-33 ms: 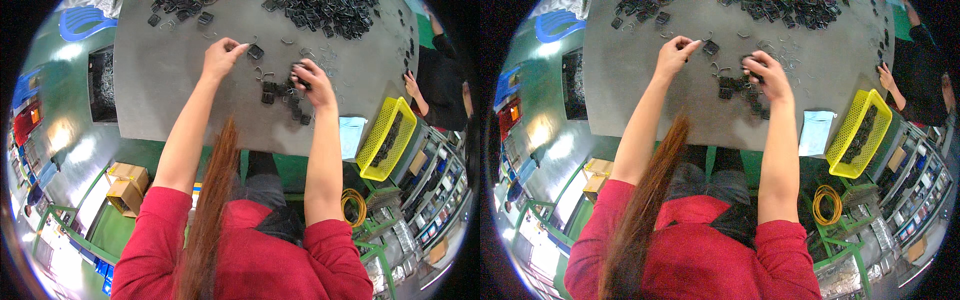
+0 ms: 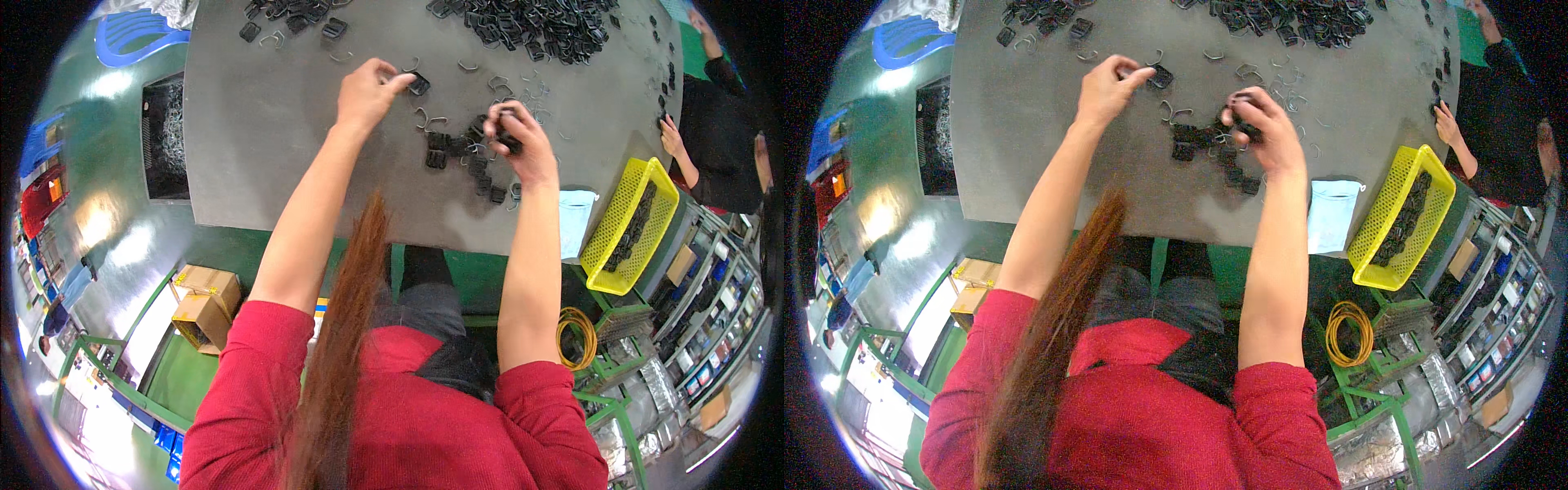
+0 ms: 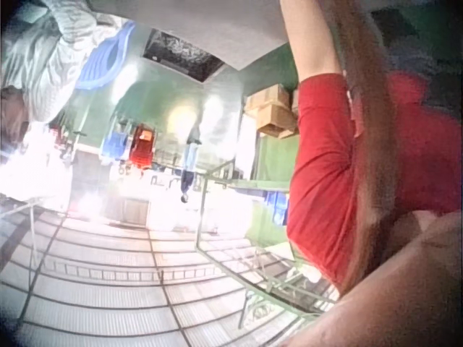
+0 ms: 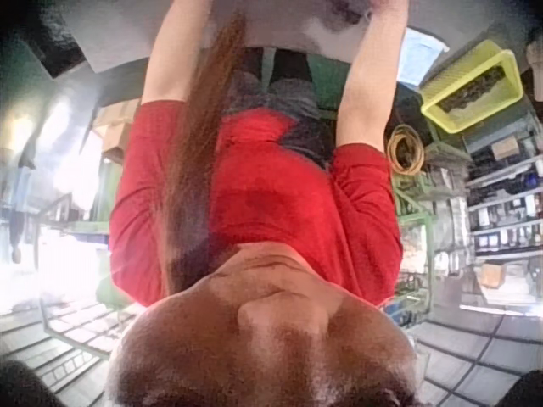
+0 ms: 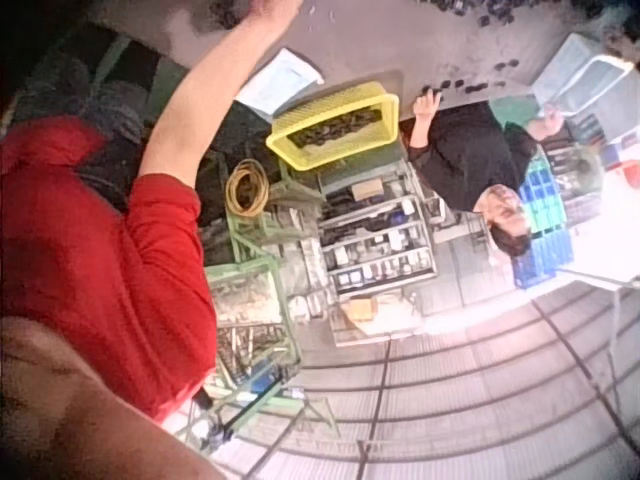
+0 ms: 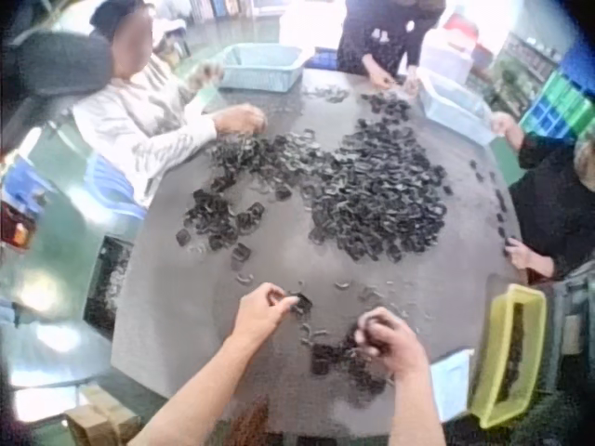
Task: The person picks up black plastic clips from a pile on a table and places them into a yellow basket. The person also pushes the pile of clips closer to the center of the work area.
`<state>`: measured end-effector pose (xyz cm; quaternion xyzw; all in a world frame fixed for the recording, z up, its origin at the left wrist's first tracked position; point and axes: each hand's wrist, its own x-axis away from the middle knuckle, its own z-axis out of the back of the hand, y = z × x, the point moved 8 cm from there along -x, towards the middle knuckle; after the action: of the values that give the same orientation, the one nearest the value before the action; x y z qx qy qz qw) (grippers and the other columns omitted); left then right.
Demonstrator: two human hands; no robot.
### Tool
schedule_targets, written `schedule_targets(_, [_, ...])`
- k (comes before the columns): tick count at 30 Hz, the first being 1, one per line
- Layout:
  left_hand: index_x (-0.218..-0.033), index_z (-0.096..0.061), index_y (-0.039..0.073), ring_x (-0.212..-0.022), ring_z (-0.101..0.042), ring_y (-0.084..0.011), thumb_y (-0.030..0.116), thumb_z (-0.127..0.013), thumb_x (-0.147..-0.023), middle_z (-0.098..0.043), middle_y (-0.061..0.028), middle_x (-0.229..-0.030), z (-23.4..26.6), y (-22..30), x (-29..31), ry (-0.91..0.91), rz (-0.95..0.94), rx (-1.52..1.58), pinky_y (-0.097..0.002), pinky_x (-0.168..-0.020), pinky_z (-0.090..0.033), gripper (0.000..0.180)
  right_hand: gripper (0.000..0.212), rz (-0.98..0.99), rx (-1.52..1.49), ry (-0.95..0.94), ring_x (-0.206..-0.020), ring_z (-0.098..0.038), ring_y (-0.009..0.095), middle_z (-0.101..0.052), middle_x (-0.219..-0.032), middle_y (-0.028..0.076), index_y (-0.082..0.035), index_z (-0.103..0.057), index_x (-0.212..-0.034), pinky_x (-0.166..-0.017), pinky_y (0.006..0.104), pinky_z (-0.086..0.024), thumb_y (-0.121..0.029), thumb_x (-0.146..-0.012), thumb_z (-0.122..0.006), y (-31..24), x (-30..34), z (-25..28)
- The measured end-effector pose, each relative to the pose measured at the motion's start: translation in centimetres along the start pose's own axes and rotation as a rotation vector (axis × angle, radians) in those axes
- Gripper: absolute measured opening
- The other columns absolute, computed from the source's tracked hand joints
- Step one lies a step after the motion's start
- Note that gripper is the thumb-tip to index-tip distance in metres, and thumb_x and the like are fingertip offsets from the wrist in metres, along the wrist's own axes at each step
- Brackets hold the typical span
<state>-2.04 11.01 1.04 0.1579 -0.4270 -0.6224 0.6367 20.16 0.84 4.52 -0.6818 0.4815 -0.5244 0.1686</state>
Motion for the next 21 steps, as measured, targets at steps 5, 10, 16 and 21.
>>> schedule_targets(5, [-0.093,-0.062,0.006,-0.073,-0.06,-0.0154,0.033,-0.069,-0.077,-0.064,-0.0041,-0.078,-2.9,2.5,-0.1,-0.027,-0.18,-0.211,-0.0312,-0.066,-0.047,0.032,0.019,-0.028,0.35,0.15,-0.072,-0.057,0.011,-0.061,-0.083,0.002,-0.008,-0.061,-0.092,-0.052,0.0238,-0.04,-0.023,-0.081,-0.065,-1.0,0.4,4.2])
schedule_targets(10, [-0.096,-0.062,0.01,-0.066,-0.055,-0.0062,0.026,-0.065,-0.082,-0.064,-0.0023,-0.083,-2.0,2.5,2.5,-0.636,-0.003,0.752,-0.0198,-0.05,-0.041,0.021,0.031,0.088,1.486,0.457,-0.078,-0.061,0.029,-0.065,-0.08,0.01,-0.009,-0.062,-0.096,-0.071,0.0382,-0.046,-0.029,-0.074,-0.07,-0.3,-0.5,2.4])
schedule_targets(16, [-0.09,-0.064,0.007,-0.062,-0.051,-0.0043,0.028,-0.068,-0.08,-0.062,0.0015,-0.076,-3.9,3.7,4.3,-0.591,0.071,0.614,-0.0183,-0.049,-0.039,0.024,0.026,-0.062,0.612,0.295,-0.063,-0.051,0.009,-0.056,-0.069,0.001,-0.006,-0.061,-0.091,-0.052,0.0238,-0.038,-0.021,-0.074,-0.072,1.0,0.3,4.5])
schedule_targets(21, [-0.086,-0.064,0.007,-0.083,-0.064,-0.0286,0.032,-0.068,-0.077,-0.066,-0.0125,-0.081,-8.2,6.9,7.2,-0.313,-0.31,-0.471,-0.0401,-0.068,-0.05,0.027,0.023,0.05,-0.065,0.029,-0.07,-0.055,0.01,-0.061,-0.08,0.001,-0.007,-0.059,-0.094,-0.052,0.0218,-0.038,-0.02,-0.078,-0.07,-0.5,5.0,5.4])
